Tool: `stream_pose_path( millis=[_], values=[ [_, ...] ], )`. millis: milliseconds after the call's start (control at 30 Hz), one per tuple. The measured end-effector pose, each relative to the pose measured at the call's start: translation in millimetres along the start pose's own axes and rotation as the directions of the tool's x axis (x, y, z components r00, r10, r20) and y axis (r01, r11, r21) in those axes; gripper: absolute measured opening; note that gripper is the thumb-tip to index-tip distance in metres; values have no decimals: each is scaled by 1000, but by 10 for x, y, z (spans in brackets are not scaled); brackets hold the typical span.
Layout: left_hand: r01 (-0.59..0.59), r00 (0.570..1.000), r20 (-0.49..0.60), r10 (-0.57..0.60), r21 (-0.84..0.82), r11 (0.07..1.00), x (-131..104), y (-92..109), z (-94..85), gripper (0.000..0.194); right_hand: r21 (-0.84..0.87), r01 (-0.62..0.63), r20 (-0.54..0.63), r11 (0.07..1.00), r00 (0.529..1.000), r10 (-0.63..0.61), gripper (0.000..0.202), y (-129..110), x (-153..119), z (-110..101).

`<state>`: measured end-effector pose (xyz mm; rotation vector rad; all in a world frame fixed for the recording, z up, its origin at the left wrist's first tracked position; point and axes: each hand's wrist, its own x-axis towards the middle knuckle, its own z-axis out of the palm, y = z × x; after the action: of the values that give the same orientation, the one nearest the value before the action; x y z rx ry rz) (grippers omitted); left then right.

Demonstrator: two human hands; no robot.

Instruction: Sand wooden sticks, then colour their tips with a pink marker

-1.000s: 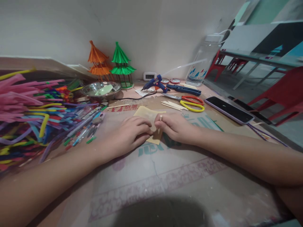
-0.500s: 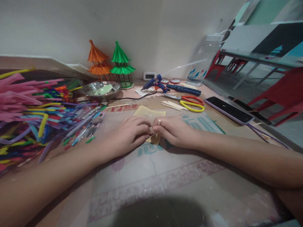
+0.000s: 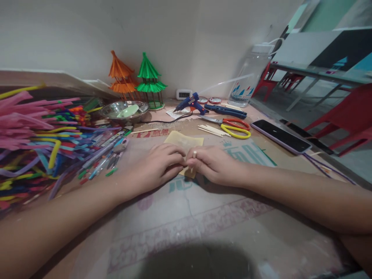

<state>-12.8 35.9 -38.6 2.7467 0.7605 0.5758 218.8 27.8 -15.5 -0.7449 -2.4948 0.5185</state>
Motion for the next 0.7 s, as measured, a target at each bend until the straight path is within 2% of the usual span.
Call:
stream_pose_path(
  millis=[67, 167, 233, 333, 400, 500, 600, 700],
  values=[
    [5, 1000, 1, -5, 1, 1000, 2, 5, 0, 22, 8, 1, -22, 1000, 1000, -1, 31, 12, 7, -8],
    [9, 1000, -2, -9, 10, 1000, 6, 20, 0, 22, 97, -88, -102, 991, 990, 98, 33, 30, 16, -30],
    [27, 999, -18, -27, -3, 1000, 7, 40, -10, 23, 292, -157, -140, 943, 969, 205, 34, 29, 22, -35],
    [45, 993, -108, -47, -18, 999, 1, 88, -53, 20, 622, -167, -157, 765, 931, 331, 33, 18, 34, -20],
    [38, 981, -188, -42, -21, 999, -8, 131, -95, 18, 740, -161, -132, 653, 917, 376, 32, 12, 39, -5],
    [9, 942, -335, -27, -55, 998, -27, 201, -159, 17, 795, -219, -42, 565, 910, 412, 29, -2, 37, 5],
    [27, 901, -431, -56, -73, 997, -40, 268, -212, 16, 795, -286, 46, 534, 908, 417, 25, -37, 25, 9],
    [54, 890, -448, -84, -80, 995, -40, 314, -242, 17, 771, -321, 117, 551, 921, 373, 18, -81, 10, 25]
  ],
)
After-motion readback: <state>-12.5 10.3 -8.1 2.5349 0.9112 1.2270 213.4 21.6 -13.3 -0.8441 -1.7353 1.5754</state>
